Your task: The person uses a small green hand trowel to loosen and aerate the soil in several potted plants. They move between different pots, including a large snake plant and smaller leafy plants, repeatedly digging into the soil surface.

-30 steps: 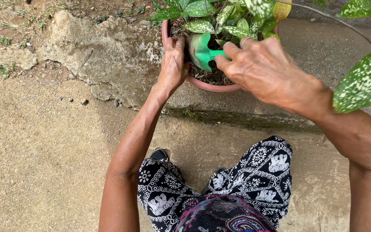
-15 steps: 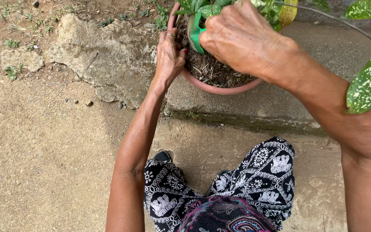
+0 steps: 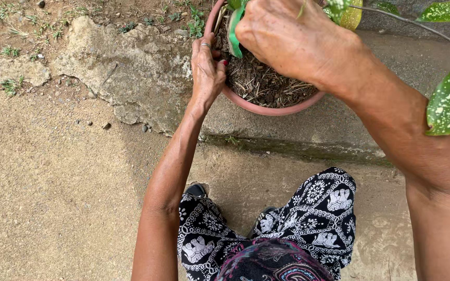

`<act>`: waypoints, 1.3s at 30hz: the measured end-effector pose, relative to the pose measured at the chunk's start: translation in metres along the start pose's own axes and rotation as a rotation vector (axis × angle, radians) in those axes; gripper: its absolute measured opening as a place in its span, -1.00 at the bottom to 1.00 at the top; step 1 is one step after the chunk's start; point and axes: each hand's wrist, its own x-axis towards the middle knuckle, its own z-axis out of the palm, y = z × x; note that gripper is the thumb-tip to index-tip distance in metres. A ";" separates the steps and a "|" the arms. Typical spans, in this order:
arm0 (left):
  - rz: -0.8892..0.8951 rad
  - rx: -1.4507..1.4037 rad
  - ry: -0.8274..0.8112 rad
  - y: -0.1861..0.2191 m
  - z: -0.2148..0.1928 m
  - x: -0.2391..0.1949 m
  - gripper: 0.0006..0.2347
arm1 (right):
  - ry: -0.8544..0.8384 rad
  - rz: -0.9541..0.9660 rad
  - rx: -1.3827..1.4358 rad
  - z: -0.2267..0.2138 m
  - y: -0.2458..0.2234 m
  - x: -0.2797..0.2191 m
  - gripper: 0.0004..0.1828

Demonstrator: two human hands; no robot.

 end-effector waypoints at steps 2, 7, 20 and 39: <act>-0.025 -0.052 0.033 0.006 -0.005 -0.002 -0.40 | -0.040 -0.001 0.050 0.000 -0.006 0.005 -0.84; -0.015 -0.022 0.048 0.018 -0.010 -0.007 -0.31 | -0.141 0.006 0.187 0.011 -0.024 0.018 -0.70; -0.179 -0.235 -0.011 -0.016 0.009 -0.014 -0.43 | -0.327 -0.046 0.316 -0.025 -0.010 -0.037 -0.78; -0.202 -0.399 0.099 -0.015 0.025 0.005 -0.51 | 0.076 0.099 0.402 -0.016 0.020 -0.036 -0.94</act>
